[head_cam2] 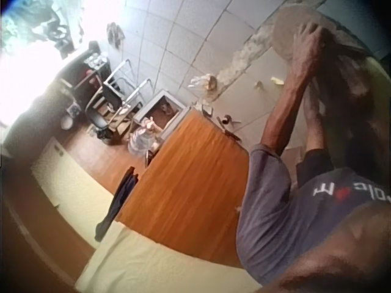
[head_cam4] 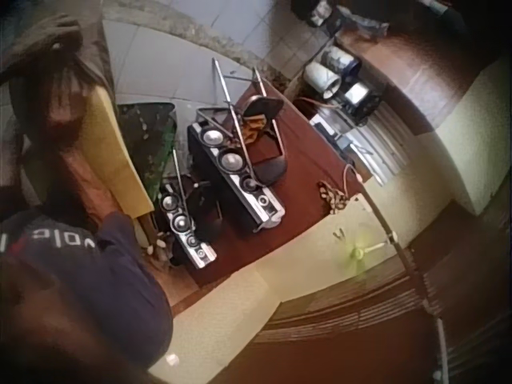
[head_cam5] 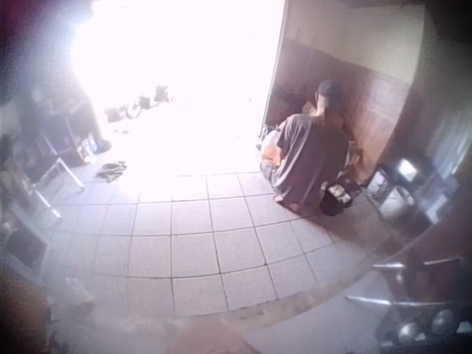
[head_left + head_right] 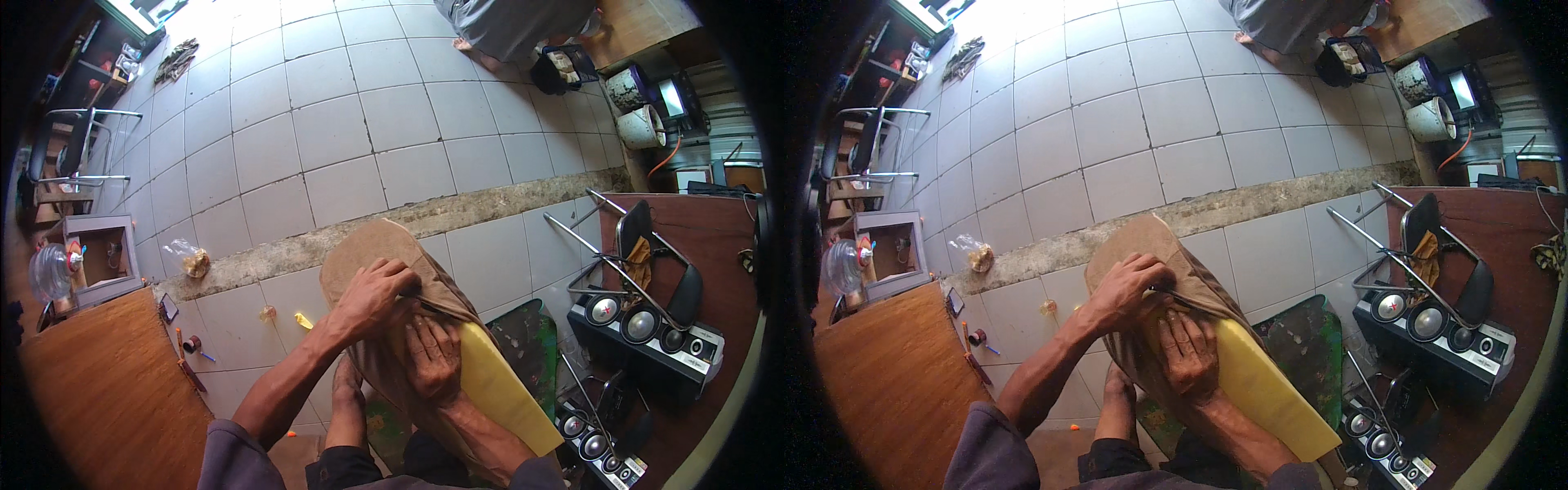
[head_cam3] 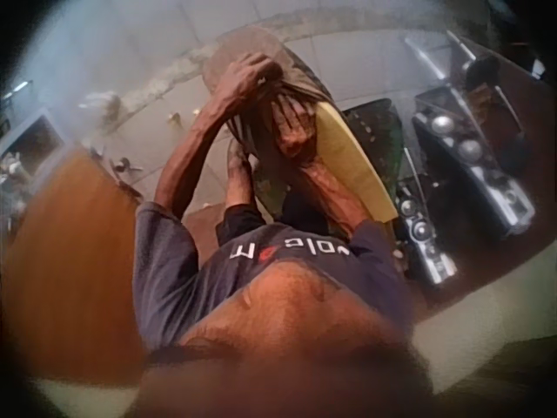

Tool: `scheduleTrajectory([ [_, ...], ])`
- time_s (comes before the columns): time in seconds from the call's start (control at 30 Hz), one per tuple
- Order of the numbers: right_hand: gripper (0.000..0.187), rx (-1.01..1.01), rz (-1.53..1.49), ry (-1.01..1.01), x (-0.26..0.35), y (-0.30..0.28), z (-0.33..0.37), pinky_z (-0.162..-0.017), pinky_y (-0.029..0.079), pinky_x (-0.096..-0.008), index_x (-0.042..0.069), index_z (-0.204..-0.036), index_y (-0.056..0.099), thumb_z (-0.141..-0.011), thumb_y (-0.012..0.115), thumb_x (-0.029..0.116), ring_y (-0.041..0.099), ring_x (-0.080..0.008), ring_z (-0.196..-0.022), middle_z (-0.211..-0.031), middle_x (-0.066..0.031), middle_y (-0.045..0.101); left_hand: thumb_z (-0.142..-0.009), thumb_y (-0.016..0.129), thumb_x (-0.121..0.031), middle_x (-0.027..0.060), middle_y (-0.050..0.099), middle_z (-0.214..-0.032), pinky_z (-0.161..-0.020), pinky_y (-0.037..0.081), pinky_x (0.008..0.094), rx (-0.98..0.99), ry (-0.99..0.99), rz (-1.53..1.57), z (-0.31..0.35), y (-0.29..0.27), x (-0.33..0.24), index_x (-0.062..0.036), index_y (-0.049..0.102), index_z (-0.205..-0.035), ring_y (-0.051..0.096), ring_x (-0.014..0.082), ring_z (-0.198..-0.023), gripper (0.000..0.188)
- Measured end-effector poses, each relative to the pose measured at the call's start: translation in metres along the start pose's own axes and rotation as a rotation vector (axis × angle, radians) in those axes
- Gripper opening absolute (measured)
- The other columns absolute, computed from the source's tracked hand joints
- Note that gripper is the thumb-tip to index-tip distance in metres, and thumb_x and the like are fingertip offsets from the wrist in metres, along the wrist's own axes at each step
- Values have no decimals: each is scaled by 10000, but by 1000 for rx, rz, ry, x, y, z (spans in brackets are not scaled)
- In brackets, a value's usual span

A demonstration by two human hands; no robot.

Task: The person inserts a yellow foam pad into a brown cushion cover and then zips it closed. The person repeatedly adjusts the foam and cover to ensure a snug fit before completing the zipper closure.

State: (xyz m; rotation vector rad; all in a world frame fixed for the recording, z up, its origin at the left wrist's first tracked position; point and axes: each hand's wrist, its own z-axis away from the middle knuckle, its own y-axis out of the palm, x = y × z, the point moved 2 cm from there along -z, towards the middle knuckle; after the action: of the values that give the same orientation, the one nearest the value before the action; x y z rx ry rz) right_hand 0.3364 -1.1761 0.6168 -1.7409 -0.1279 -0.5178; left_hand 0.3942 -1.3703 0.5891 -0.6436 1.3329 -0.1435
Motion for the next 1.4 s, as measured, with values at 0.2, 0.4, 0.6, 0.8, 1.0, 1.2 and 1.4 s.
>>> scheduleTrajectory([
  [0.2, 408, 28, -35, 44, 2, 7, -10, -1158, 392, -622, -45, -1288, 672, -935, 650, 160, 603, -408, -1285, -1351, -241, 645, -950, 701, -170, 118, 650, -975, -864, 477, 465, 24, -40, -10, -11, 9, -4, -71, 654, -985, 614, 341, -1004, 115],
  [0.4, 517, 169, 85, 49, 3, 12, -24, -1159, 364, -594, 9, -1360, 626, -911, 681, 258, 531, -408, -1351, -1374, -221, 610, -973, 651, -115, 154, 596, -985, -906, 447, 486, -82, -57, 92, -12, 19, -2, -53, 594, -1012, 575, 382, -982, 93],
  [0.6, 498, 336, -8, 225, -9, 7, -44, -1038, 428, -572, 23, -1301, 628, -883, 697, 284, 598, -383, -1214, -1282, -211, 624, -949, 645, -59, 126, 560, -1020, -964, 400, 553, -50, -7, 187, -17, 16, -3, -52, 580, -1012, 536, 354, -1066, 91],
  [0.8, 436, 494, -72, 395, -32, 12, -77, -892, 450, -551, 86, -1162, 658, -858, 706, 393, 655, -366, -1010, -1091, -175, 678, -916, 645, -37, 117, 542, -999, -968, 382, 541, 0, 22, 162, -35, 26, -3, -63, 579, -1005, 527, 349, -1037, 114],
  [1.0, 426, 70, 87, 125, -42, 5, -55, -903, 467, -530, 54, -1128, 675, -857, 728, 379, 641, -400, -1042, -1102, -209, 685, -898, 663, -48, 128, 537, -968, -901, 390, 468, -145, 81, 73, -44, 32, -15, -58, 578, -990, 528, 348, -997, 126],
  [1.2, 417, 152, -97, 244, -44, 11, -45, -922, 475, -531, 7, -1158, 646, -862, 720, 290, 636, -410, -1047, -1094, -232, 659, -884, 664, -75, 124, 547, -939, -869, 394, 441, -165, 84, -44, -37, 45, 3, -52, 576, -969, 542, 329, -965, 124],
  [1.4, 398, 267, 416, 17, -58, 19, -82, -830, 491, -550, 50, -1150, 634, -888, 663, 348, 640, -391, -941, -993, -179, 649, -933, 606, -151, 133, 601, -1164, -1031, 410, 462, 366, -47, 69, -36, 69, -59, -75, 595, -1195, 547, 309, -1170, 273],
])
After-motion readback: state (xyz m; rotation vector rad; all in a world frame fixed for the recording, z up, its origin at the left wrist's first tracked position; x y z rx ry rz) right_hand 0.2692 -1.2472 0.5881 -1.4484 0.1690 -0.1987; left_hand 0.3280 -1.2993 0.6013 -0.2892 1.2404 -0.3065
